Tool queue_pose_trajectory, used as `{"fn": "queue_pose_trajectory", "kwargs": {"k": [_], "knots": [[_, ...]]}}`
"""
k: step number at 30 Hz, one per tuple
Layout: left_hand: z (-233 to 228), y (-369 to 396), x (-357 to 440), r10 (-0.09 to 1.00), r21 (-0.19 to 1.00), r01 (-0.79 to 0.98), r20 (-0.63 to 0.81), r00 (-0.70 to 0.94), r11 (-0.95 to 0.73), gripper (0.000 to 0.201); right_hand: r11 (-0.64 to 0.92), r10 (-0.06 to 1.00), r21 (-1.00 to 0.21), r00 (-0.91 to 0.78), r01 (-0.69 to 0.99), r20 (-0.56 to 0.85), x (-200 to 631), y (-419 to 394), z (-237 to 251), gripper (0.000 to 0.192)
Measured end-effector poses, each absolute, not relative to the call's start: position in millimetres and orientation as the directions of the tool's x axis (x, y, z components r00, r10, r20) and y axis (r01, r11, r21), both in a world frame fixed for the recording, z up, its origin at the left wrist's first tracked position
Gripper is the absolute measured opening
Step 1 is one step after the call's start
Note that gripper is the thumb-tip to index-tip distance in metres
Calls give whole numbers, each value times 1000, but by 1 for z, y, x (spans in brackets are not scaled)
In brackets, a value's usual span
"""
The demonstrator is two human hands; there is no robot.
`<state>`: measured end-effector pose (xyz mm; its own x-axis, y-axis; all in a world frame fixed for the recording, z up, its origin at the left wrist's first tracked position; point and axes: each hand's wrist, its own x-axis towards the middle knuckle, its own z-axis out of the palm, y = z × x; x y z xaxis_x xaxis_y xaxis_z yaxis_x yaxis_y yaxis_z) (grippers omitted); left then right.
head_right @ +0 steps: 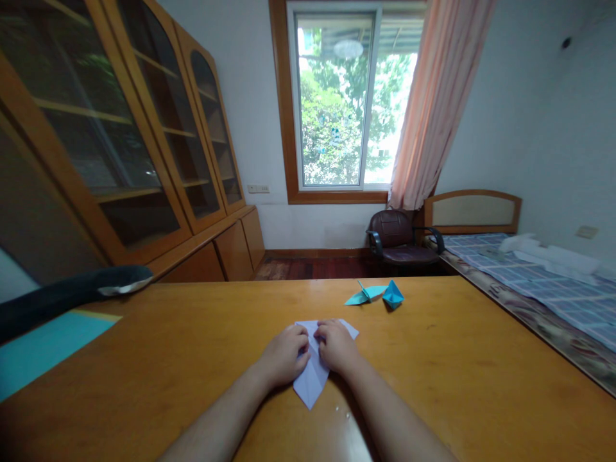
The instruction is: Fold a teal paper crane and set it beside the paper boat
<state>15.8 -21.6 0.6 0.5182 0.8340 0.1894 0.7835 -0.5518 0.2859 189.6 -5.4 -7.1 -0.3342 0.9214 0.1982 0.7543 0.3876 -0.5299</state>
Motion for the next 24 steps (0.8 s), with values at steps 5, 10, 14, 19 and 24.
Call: {"fn": "queue_pose_trajectory", "kwargs": {"k": [5,10,14,19,24], "knots": [[1,-21,16,833,288,781,190,520,-554,12,386,922,-532,-329,754,203,190,-4,-9,30],[3,-23,16,835,292,782,180,520,-550,12,390,921,-527,-330,755,207,190,-4,-9,28],[3,-23,16,838,289,787,180,515,-545,12,391,920,-522,-338,758,198,190,-5,-7,29],[4,-23,16,840,287,790,172,514,-542,12,385,922,-522,-333,761,196,190,-7,-5,28],[5,-23,16,840,282,791,173,514,-542,12,383,923,-519,-339,764,182,189,-6,-4,28]]}}
